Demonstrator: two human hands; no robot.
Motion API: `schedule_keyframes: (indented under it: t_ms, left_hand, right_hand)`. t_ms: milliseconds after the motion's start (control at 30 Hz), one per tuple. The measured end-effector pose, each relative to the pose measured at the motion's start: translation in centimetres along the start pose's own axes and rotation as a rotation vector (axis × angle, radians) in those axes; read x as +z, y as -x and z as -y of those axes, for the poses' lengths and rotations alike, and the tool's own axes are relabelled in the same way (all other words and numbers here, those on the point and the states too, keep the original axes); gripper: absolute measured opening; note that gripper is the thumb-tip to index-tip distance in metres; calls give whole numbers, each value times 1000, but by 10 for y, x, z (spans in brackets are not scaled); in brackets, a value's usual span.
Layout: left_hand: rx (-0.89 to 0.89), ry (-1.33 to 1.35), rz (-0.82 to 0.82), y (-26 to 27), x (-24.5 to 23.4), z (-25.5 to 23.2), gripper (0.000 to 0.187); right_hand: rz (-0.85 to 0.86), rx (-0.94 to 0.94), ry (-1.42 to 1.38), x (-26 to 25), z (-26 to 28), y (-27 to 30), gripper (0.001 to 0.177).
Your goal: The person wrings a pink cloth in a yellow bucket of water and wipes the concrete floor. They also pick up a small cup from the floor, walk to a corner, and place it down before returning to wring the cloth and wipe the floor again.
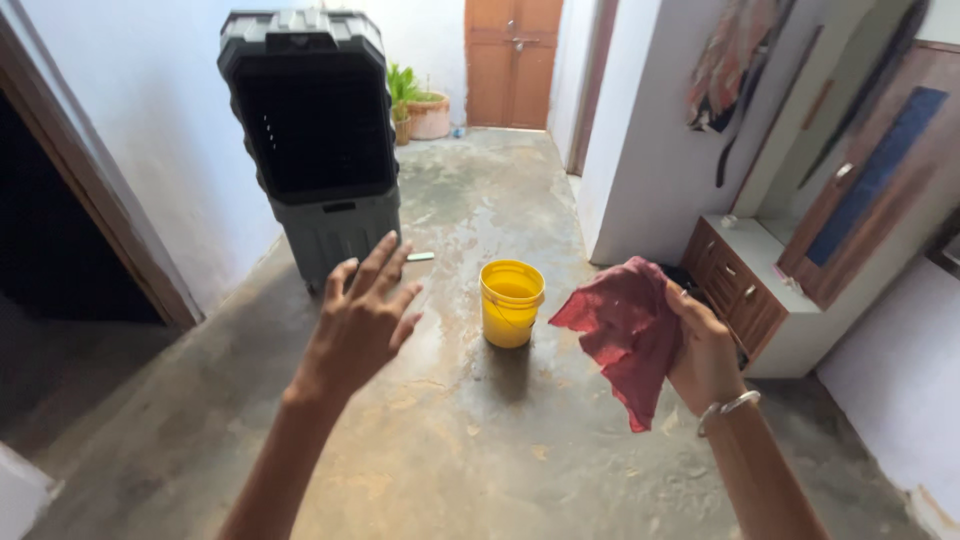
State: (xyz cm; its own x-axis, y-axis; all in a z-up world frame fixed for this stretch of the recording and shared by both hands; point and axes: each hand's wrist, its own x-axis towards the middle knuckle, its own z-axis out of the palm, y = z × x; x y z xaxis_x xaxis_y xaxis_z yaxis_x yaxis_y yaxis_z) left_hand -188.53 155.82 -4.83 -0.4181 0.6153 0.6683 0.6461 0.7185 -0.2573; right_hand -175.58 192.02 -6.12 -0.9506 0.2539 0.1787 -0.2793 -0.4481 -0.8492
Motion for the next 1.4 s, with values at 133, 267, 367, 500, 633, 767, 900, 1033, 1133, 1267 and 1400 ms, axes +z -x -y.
schedule_keyframes:
  t_ms: [133,267,367,500,633,767,900,1033,1133,1267,1400]
  left_hand:
    - [-67,-5,-34,-57,39,-12,33]
    - [-98,-16,-58,-110,83,-23,33]
    - [-114,-24,-46,-144,124,-24,33]
    - [-153,220,-25,-186,178,-21,36]
    - [-228,782,29,-238,240,-15,59]
    - [-232,951,102,-299,304,-5,78]
    - [-433,1064,305,-349,360,18,64]
    - [-380,1079,225,-381,420,33,32]
    - [-441,1086,140,-403,460,38,25]
    - [-686,1289,153,-444,504,38,17]
    - [-652,1293,-27,-494,555,25,14]
  right_hand:
    - [27,-7,50,-41,24,-74,45]
    - [52,33,12,-73,33,-147,46]
    - [115,50,10,-91,26,-196,47]
    - [214,98,29,-107,-1,-262,49]
    - [249,165,-17,-119,-39,-338,46]
    - [308,220,-55,-114,-71,-422,43]
    - [323,254,-21,-118,-75,-488,42]
    - [329,269,-56,-138,-76,-544,40]
    - [274,269,-61,-155,-83,-583,40]
    - [312,234,-20,-178,-91,-639,40]
    - [481,6,174,-209,-98,-708,35]
